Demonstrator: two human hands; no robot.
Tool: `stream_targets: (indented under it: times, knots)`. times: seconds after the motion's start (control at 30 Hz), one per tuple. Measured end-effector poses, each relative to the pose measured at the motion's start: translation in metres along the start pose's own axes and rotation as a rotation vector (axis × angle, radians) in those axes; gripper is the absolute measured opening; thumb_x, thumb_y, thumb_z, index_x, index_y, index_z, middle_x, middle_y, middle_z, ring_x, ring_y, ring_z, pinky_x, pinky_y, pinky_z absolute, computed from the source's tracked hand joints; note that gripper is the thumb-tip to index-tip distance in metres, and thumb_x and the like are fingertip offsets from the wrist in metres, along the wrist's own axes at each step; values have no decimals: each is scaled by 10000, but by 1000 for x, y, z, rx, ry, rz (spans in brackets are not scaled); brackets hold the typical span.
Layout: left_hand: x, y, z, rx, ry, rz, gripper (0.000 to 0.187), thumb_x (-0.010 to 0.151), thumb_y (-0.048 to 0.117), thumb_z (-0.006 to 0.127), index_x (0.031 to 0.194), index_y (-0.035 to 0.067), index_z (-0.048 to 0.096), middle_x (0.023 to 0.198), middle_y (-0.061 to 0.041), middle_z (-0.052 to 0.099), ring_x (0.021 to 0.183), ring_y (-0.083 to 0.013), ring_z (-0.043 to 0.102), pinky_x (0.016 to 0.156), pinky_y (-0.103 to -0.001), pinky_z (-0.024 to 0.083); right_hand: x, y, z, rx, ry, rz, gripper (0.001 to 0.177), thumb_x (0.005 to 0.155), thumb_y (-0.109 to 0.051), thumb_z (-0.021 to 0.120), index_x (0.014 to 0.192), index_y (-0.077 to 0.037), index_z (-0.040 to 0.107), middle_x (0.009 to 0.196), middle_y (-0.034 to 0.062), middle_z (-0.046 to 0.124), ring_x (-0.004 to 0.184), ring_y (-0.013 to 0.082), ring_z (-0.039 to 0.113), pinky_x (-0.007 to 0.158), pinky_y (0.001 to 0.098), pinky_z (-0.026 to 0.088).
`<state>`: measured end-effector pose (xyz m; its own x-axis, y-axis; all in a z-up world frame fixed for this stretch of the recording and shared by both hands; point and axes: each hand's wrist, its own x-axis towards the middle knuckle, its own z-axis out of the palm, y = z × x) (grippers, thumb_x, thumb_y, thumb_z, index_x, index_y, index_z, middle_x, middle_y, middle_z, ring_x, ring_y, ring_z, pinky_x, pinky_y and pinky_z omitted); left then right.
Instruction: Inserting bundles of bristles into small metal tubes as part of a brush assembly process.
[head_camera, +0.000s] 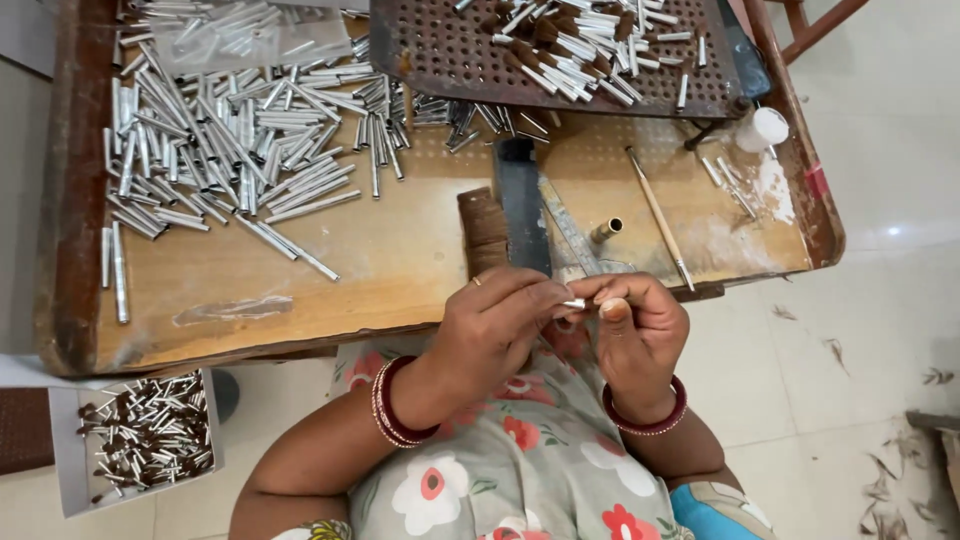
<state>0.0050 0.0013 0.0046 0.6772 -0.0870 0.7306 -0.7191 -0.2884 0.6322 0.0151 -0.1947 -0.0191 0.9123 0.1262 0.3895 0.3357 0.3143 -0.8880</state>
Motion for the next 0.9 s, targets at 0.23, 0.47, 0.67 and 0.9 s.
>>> stream_targets:
  times: [0.23,0.47,0.67,0.9]
  knots:
    - [-8,2,9,-10,30,-7,265,854,-46,776,1100,29,711,1045,-110,697,921,-273,712,796,-345,585,-5,-6,-4,-122,5,4,287,1061,-258,679,1056,19,603,1059,174,738,797,114,635,720,250,548]
    - [-7,0,11,-41,32,-43,268,840,-62,757,1089,32,720,1041,-112,717,926,-272,721,799,-349,590,4,-18,-2,-465,-64,-228,165,1026,-130,700,1029,23,639,1043,169,746,966,170,738,855,284,605]
    - [0,3,4,-82,-6,-62,232,845,-18,790,1056,43,717,1004,-119,709,910,-285,711,788,-357,576,11,-36,-7,-673,-179,-301,144,890,7,799,1012,19,723,1066,193,765,922,176,777,789,272,637]
    - [-3,7,-1,-77,33,-76,218,822,-56,769,1006,42,707,976,-109,708,903,-288,711,788,-362,575,24,-58,13,-626,-345,-264,693,624,-344,893,1131,62,650,1204,266,660,1080,283,676,911,352,566]
